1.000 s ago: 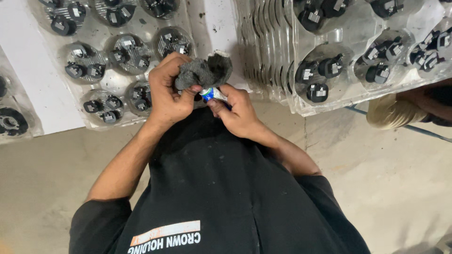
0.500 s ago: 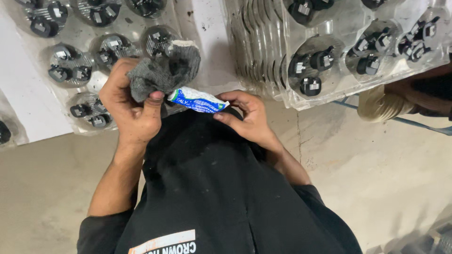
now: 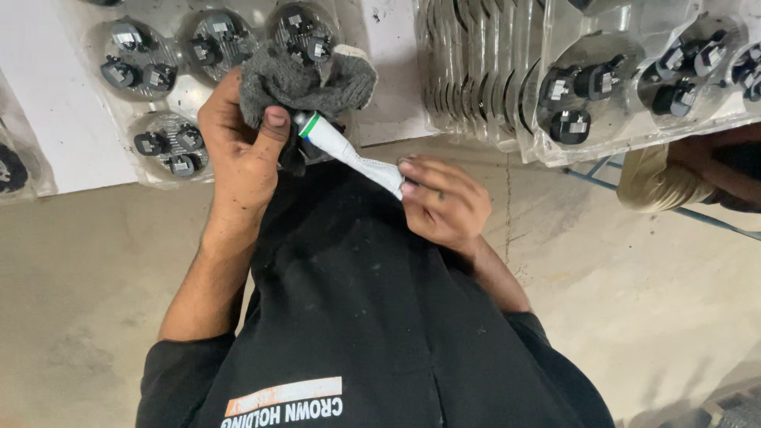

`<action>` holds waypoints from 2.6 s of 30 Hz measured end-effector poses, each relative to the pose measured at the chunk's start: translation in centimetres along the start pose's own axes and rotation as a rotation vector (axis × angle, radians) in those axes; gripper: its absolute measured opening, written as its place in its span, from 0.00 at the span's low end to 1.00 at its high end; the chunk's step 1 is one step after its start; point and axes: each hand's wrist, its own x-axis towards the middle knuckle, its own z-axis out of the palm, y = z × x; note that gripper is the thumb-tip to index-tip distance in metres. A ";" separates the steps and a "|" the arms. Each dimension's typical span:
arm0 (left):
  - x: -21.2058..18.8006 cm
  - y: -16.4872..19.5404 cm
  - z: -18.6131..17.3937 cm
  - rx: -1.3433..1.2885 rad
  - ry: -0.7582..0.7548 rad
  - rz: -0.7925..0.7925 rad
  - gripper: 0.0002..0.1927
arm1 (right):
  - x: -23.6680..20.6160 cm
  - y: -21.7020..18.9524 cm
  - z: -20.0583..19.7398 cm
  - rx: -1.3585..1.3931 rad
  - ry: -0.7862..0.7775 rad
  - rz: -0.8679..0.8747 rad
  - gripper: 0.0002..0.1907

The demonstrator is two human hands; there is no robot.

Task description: The person holds a small black component in one hand and a white adhesive tube in the other, squeezing adhesive onto each component. They place the treated component back into a plastic tray, pick the next one, and repeat the process for many components, occasionally wiping the tube nozzle with a gray cloth.

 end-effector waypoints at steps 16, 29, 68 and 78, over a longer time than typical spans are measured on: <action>-2.3 2.2 -1.0 0.180 0.046 0.162 0.22 | 0.5 -1.8 0.3 0.651 -0.132 0.940 0.14; -2.0 5.1 -2.0 0.317 -0.008 0.202 0.25 | 0.6 -2.5 2.6 0.672 -0.347 0.861 0.19; 0.0 2.2 -1.5 0.049 -0.071 0.036 0.15 | 1.8 -0.3 4.4 0.709 -0.623 0.943 0.04; 1.5 1.7 -2.4 0.056 -0.057 0.038 0.18 | 4.3 -0.3 3.5 0.232 -0.747 0.539 0.08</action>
